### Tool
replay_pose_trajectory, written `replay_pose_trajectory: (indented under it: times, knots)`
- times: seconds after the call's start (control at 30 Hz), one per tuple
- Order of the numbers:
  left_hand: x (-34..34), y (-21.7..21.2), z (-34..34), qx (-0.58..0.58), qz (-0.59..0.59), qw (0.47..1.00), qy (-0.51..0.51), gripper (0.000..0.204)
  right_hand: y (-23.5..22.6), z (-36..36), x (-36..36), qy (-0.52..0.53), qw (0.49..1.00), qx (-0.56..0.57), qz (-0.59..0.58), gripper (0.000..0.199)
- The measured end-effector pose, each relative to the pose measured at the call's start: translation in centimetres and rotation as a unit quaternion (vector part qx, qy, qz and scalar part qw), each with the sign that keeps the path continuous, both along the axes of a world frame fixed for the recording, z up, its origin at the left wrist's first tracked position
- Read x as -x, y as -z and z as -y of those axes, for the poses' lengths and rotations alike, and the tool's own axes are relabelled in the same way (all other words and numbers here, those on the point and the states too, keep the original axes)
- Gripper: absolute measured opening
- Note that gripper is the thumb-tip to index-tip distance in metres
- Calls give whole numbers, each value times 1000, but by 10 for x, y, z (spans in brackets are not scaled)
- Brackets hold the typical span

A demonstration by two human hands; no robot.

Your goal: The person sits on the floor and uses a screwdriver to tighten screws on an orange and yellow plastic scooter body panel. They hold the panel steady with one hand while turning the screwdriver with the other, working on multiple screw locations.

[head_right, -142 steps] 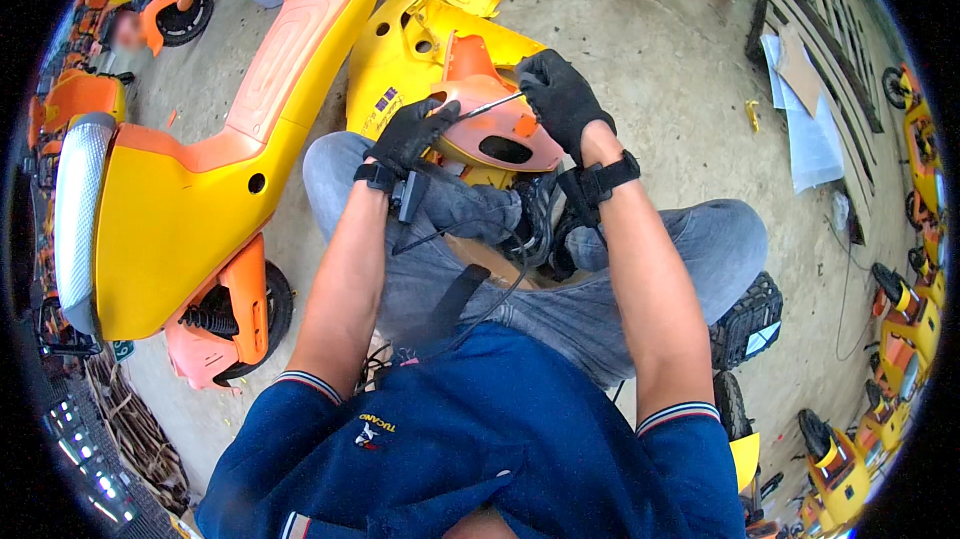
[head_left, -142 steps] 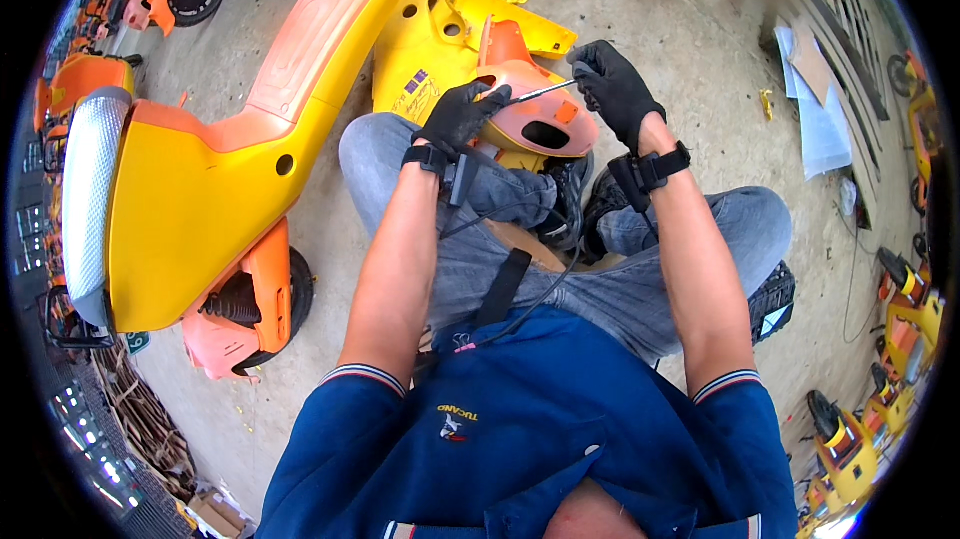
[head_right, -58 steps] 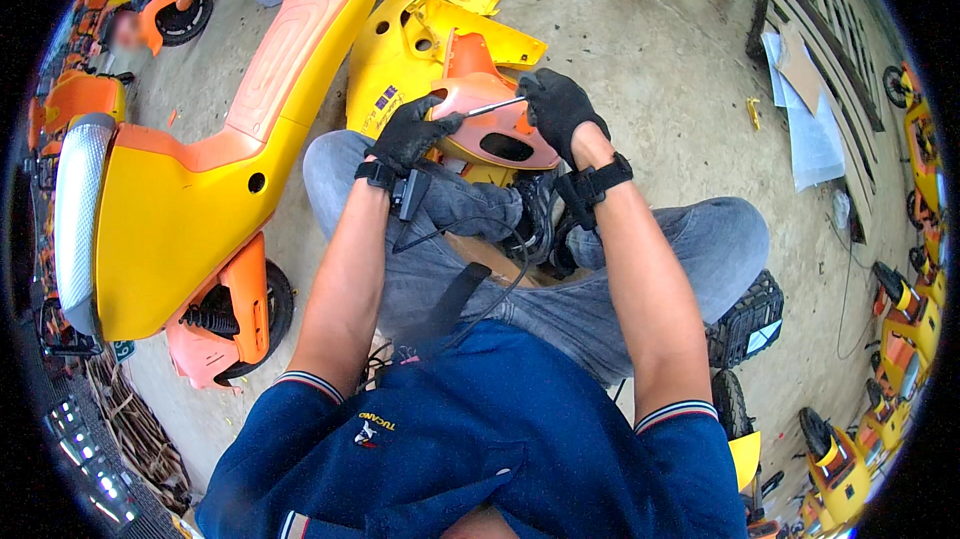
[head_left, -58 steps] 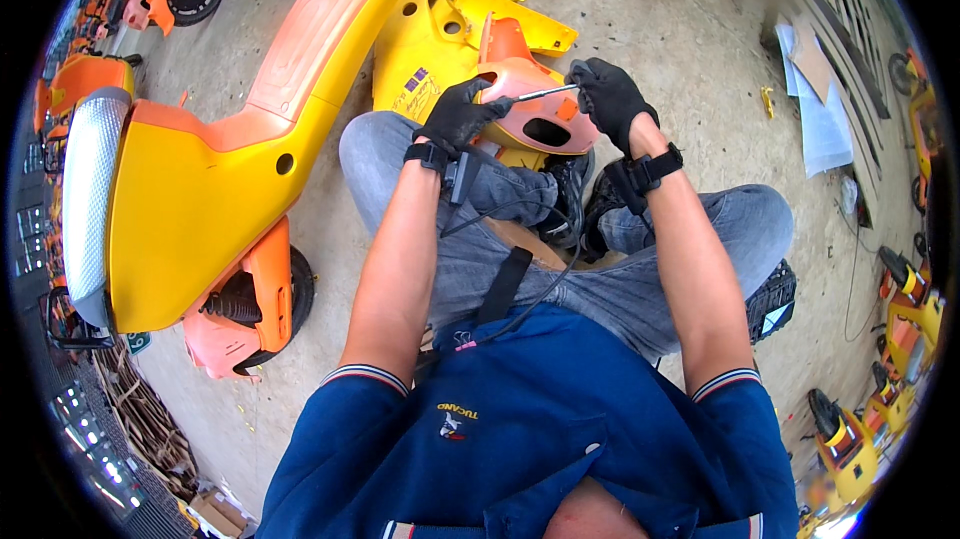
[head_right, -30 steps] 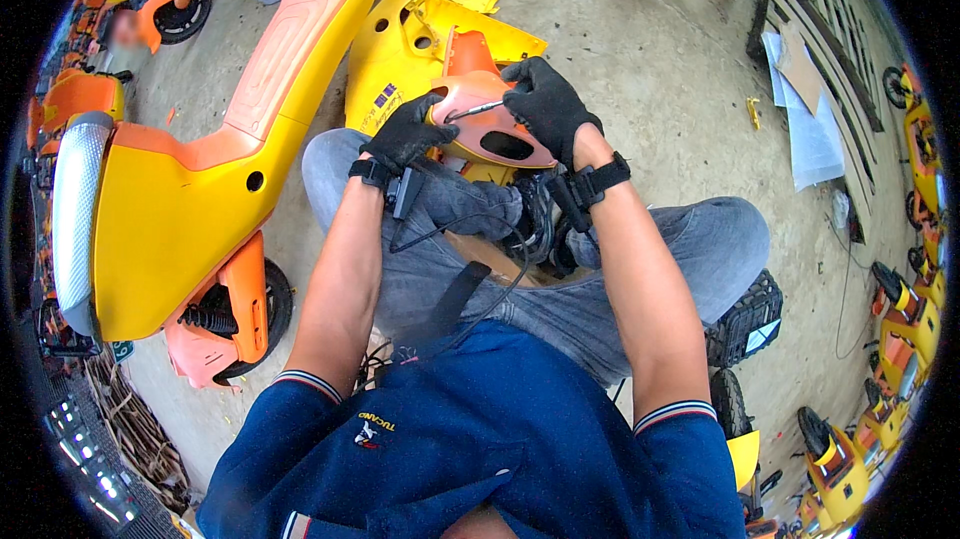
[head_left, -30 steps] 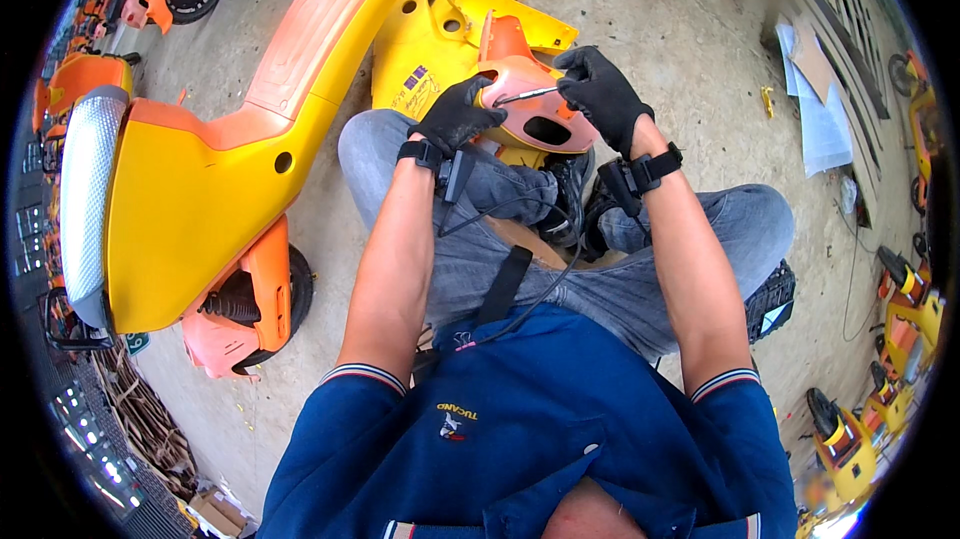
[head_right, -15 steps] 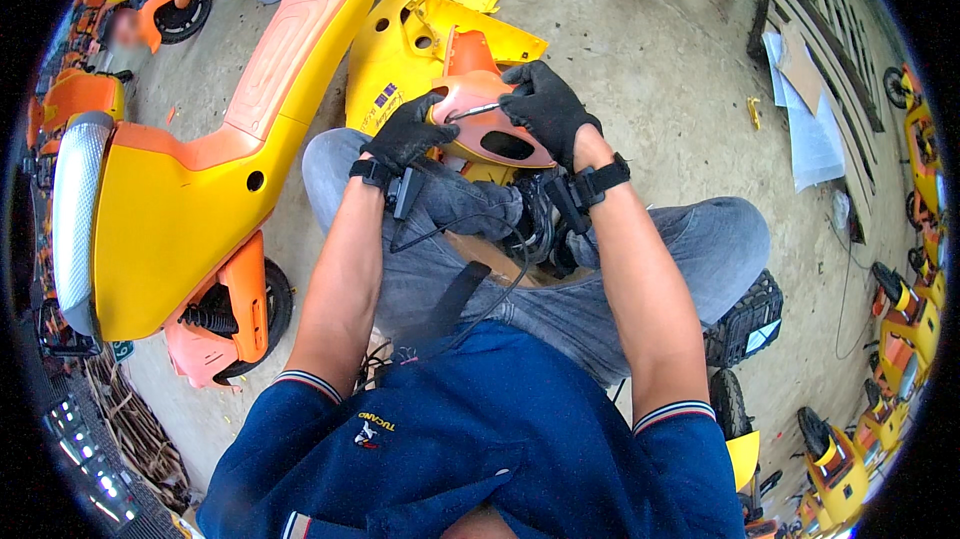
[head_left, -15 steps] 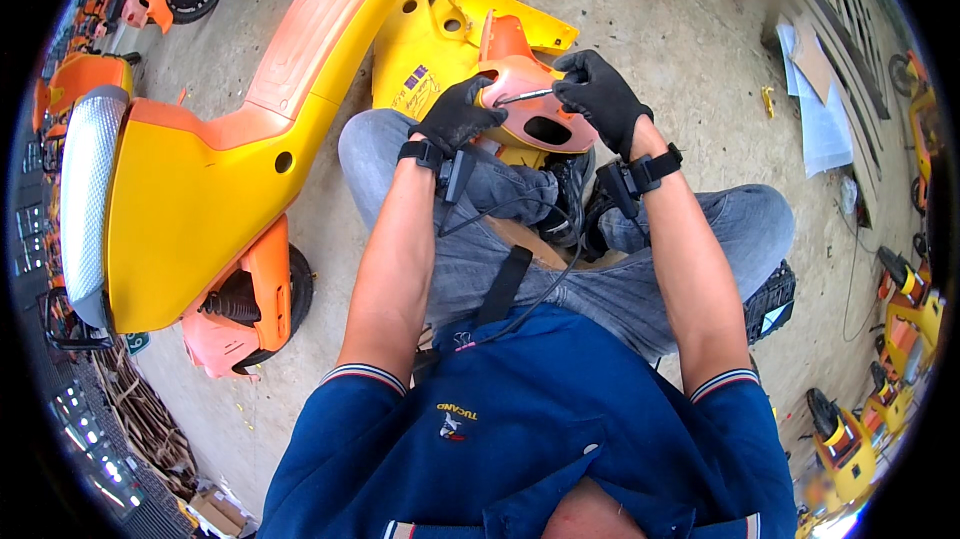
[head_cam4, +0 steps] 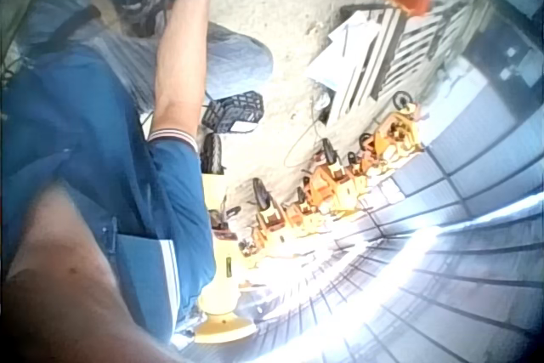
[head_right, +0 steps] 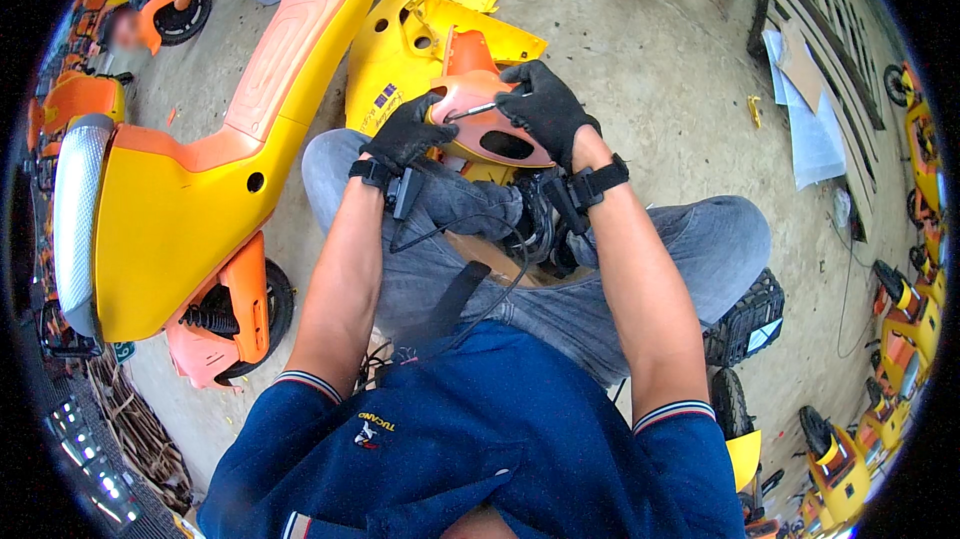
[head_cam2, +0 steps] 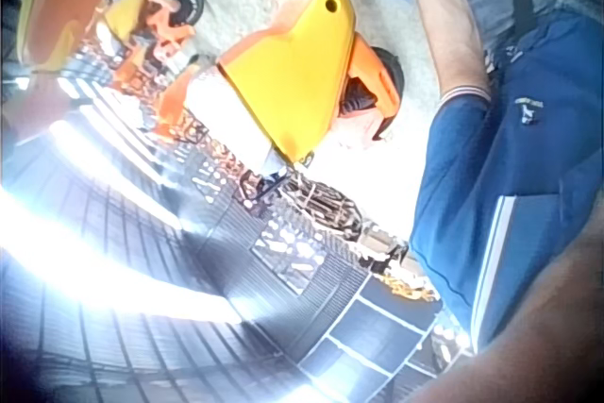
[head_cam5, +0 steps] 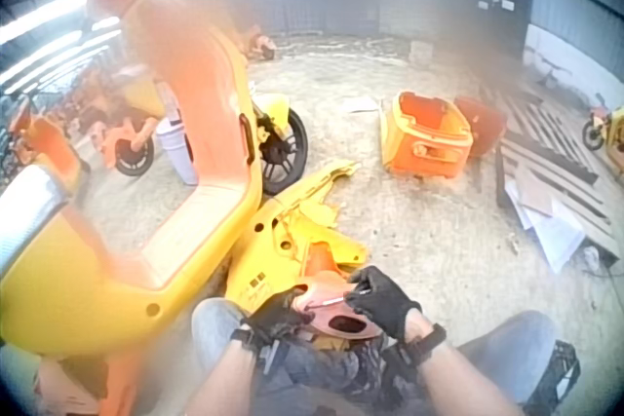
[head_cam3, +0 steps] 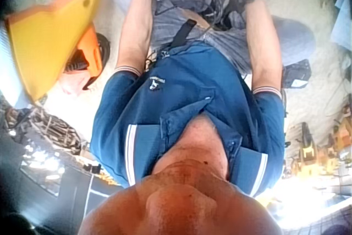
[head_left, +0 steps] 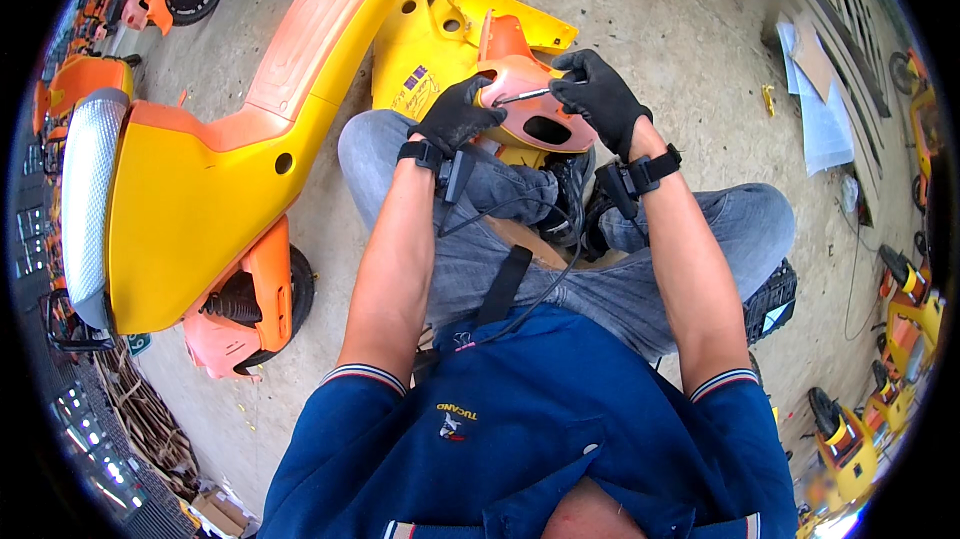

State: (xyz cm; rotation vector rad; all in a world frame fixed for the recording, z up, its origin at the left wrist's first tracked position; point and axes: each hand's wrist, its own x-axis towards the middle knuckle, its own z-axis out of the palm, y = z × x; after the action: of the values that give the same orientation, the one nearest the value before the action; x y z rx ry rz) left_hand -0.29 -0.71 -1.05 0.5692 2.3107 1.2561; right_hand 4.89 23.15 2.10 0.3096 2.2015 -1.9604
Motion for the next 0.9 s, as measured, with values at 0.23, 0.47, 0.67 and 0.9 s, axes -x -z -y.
replay_pose_trajectory:
  times: [0.23,0.47,0.67,0.9]
  knots:
    - [2,3,1,-5,43,999,3,47,-18,-3,3,-10,995,-11,98,22]
    - [2,3,-1,6,9,1000,1,45,7,-4,0,5,999,29,-25,19]
    - [1,4,1,-2,21,1000,4,45,-18,-6,3,-28,991,-13,130,25]
    - [3,5,1,-4,-20,1000,16,46,6,-5,0,16,998,53,-4,22]
